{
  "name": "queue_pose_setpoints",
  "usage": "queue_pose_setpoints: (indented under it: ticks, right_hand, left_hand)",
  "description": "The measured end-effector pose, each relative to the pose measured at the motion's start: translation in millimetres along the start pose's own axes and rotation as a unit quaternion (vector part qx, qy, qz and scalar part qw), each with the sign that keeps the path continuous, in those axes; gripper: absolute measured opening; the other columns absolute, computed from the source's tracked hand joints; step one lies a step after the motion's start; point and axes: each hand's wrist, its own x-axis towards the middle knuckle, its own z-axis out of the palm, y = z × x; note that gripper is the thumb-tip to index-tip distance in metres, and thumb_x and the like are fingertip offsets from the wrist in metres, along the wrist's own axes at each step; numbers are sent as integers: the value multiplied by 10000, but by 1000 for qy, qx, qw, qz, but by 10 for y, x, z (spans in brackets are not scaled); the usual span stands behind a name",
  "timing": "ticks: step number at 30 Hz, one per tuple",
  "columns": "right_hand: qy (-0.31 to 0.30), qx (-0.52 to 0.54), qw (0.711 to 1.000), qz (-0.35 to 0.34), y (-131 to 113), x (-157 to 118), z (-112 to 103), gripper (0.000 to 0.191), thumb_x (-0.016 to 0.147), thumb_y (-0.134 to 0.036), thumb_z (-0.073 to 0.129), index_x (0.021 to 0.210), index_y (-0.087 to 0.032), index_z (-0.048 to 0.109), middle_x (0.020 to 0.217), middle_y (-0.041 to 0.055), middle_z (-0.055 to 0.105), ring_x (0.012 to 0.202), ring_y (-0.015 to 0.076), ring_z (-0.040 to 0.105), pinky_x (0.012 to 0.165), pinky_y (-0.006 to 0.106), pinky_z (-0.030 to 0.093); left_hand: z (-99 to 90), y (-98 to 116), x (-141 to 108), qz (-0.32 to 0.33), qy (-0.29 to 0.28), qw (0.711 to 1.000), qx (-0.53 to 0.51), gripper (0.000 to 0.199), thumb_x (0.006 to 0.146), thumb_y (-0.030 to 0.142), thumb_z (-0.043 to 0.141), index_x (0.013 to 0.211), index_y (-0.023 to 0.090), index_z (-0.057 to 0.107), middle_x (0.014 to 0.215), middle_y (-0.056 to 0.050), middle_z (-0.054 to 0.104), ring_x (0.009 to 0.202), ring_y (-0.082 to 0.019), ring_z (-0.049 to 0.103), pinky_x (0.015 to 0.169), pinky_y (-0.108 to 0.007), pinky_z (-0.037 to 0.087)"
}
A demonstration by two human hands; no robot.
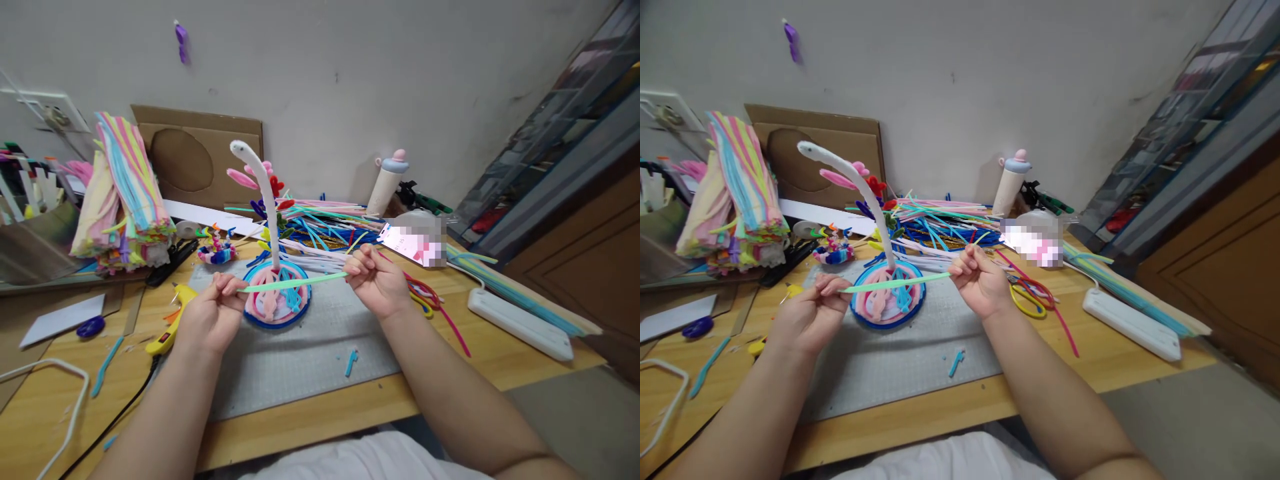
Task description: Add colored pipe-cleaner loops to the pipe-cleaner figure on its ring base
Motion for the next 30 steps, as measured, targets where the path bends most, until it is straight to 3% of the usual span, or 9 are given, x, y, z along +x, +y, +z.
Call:
queue_pose_setpoints:
  ticks: [4, 8, 12, 14, 18, 21, 24, 27, 30]
  right_hand:
    - [-6, 69, 998, -4, -122, -123, 204, 170, 869, -148, 484, 703, -185, 477, 567, -61, 323, 495, 65, 381, 517, 168, 429]
    - [-35, 93, 995, 16, -325, -239, 469, 163, 868, -109, 468, 724, -186, 469, 559, -63, 341, 494, 57, 390, 500, 143, 417]
    - [-70, 29, 997, 0, -502, -245, 717, 152, 865, -162, 499, 720, -203, 478, 549, -68, 312, 464, 54, 342, 453, 128, 367]
    - [-80, 6, 997, 1, -525, -216, 820, 167, 875, -173, 479, 712, -204, 486, 549, -65, 299, 459, 58, 320, 444, 136, 353]
    - [-101, -43, 994, 23, -409, -162, 956, 184, 876, -193, 473, 695, -195, 505, 546, -60, 263, 457, 70, 279, 434, 164, 331]
    - [-121, -90, 988, 25, -250, -145, 988, 171, 864, -201, 494, 696, -186, 525, 550, -59, 250, 464, 71, 274, 444, 176, 317]
    - [-124, -113, 986, 21, -122, -131, 975, 165, 860, -210, 499, 701, -178, 533, 557, -56, 263, 476, 73, 286, 448, 184, 304]
    - [-119, -119, 986, 19, -60, -100, 931, 171, 869, -214, 484, 709, -174, 532, 558, -57, 270, 481, 75, 296, 451, 192, 304]
    - [-115, -163, 980, 14, -64, -57, 867, 166, 884, -221, 463, 755, -173, 557, 571, -50, 348, 510, 79, 372, 507, 216, 367]
  left_hand:
    - [107, 96, -217, -41, -126, 991, -29, 239, 874, 52, 328, 672, 160, 396, 582, 37, 417, 494, -61, 413, 505, -185, 387]
    - [157, 178, -410, -118, -230, 966, 14, 230, 842, 356, 469, 700, 175, 465, 584, 32, 446, 486, -91, 394, 495, -246, 355]
    - [104, 128, -491, -193, -371, 898, 137, 512, 706, 680, 447, 728, 195, 608, 692, -40, 549, 579, -154, 479, 589, -313, 370]
    - [77, 60, -494, -198, -434, 856, 198, 619, 683, 742, 382, 722, 184, 646, 712, -79, 565, 660, -201, 502, 659, -348, 374]
    - [61, -88, -464, -121, -356, 877, 300, 476, 796, 570, 443, 992, 174, 619, 987, -99, 565, 938, -233, 479, 872, -366, 331]
    - [49, -177, -465, -182, -353, 845, 358, 387, 828, 460, 494, 1064, 168, 589, 1068, -111, 570, 1019, -238, 487, 934, -387, 310]
    - [27, -233, -490, -259, -315, 839, 360, 288, 838, 394, 513, 929, 139, 610, 792, -76, 602, 710, -158, 560, 685, -295, 427]
    - [14, -255, -502, -288, -262, 844, 369, 243, 840, 352, 523, 757, 132, 581, 515, 36, 427, 415, -40, 309, 419, -170, 229]
    - [19, -259, -495, -270, -248, 850, 379, 255, 822, 347, 546, 683, 133, 548, 460, 57, 369, 401, -34, 209, 393, -176, 116]
